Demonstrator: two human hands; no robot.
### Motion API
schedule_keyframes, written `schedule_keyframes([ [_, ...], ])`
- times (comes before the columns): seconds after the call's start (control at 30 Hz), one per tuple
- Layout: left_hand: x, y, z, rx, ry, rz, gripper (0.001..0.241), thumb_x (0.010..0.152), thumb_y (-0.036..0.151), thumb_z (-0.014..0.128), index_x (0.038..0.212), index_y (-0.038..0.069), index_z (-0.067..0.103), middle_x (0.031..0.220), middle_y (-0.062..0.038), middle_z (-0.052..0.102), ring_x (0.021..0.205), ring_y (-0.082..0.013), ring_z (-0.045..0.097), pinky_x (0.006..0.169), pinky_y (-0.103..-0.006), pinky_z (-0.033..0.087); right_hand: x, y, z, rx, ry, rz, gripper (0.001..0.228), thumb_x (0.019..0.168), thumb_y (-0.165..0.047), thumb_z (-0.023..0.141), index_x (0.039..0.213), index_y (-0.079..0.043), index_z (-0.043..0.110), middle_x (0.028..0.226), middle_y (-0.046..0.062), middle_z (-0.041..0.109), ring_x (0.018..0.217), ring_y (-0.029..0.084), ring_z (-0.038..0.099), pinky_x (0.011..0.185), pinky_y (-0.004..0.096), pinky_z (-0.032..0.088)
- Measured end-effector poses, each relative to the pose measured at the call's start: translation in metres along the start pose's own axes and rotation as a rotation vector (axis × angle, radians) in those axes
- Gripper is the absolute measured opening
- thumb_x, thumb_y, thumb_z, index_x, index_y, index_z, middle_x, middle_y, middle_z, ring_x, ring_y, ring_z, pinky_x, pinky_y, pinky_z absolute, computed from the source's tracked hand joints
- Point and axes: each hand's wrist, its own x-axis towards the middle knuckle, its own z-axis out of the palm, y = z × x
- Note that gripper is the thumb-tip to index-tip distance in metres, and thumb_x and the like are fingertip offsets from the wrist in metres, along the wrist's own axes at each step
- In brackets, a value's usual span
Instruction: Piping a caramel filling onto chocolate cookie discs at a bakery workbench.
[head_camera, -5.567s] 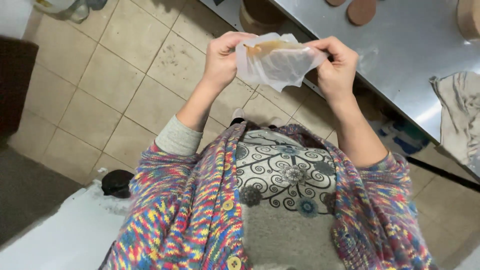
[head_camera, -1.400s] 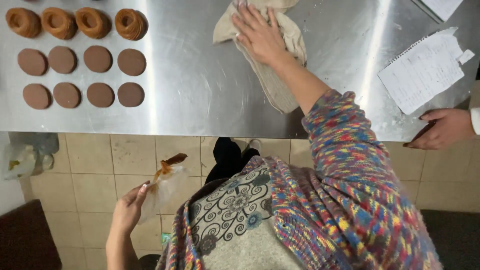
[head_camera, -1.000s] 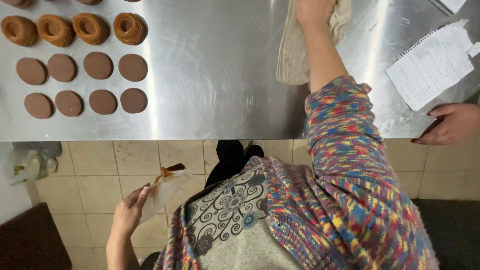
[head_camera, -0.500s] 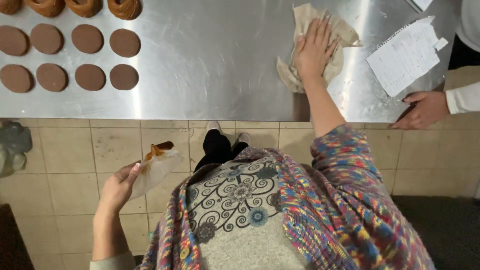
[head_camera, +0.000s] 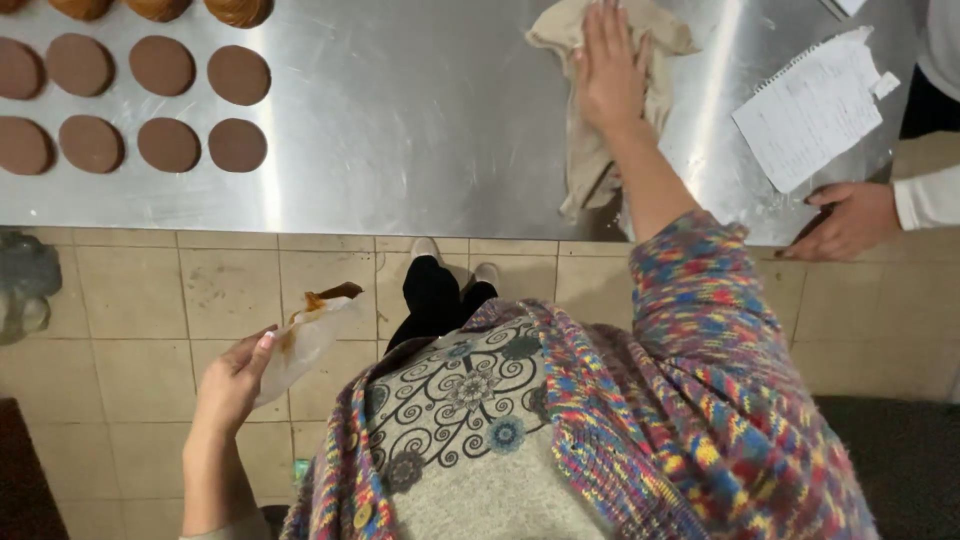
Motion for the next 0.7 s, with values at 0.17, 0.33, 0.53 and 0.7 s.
schedule_keyframes([
  [0.17, -0.018, -0.006, -0.011, 0.011, 0.029, -0.011, 0.048, 0.099, 0.046, 0.061, 0.125, 0.008, 0.074, 0.117, -0.014, 0.076, 0.111, -0.0247, 0.07, 0.095, -0.0364, 0.051, 0.015, 0.001, -0.003, -0.053, -0.066, 0.126, 0.052, 0.121, -0.036, 0.034, 0.169, -0.017, 0.025, 0.175, 0.005, 0.025, 0.163, 0.027, 0.019, 0.134, 0.058, 0.007],
  [0.33, -0.02, 0.02, -0.023, 0.106, 0.008, -0.158, 0.053, 0.097, 0.054, 0.059, 0.129, 0.015, 0.073, 0.117, -0.013, 0.077, 0.1, -0.0351, 0.072, 0.091, -0.0404, 0.053, -0.034, -0.005, 0.016, 0.015, -0.01, -0.043, 0.056, 0.117, -0.033, 0.038, 0.166, -0.011, 0.024, 0.172, 0.014, 0.022, 0.158, 0.033, 0.018, 0.124, 0.061, 0.006],
  [0.53, -0.014, 0.001, -0.022, 0.061, 0.038, 0.093, 0.049, 0.1, 0.05, 0.059, 0.121, 0.01, 0.075, 0.125, -0.013, 0.073, 0.115, -0.0291, 0.069, 0.095, -0.038, 0.05, 0.01, -0.02, -0.024, -0.056, -0.108, 0.137, 0.052, 0.119, -0.038, 0.03, 0.167, -0.019, 0.028, 0.175, 0.005, 0.027, 0.164, 0.026, 0.02, 0.135, 0.059, 0.005],
  [0.7, -0.036, -0.006, -0.027, 0.077, 0.051, 0.083, 0.045, 0.104, 0.046, 0.058, 0.126, 0.009, 0.073, 0.12, -0.015, 0.074, 0.113, -0.0285, 0.068, 0.096, -0.0379, 0.051, -0.021, -0.048, 0.011, 0.008, -0.036, 0.068, 0.054, 0.121, -0.038, 0.031, 0.169, -0.016, 0.025, 0.175, 0.008, 0.024, 0.164, 0.032, 0.018, 0.134, 0.059, 0.005],
])
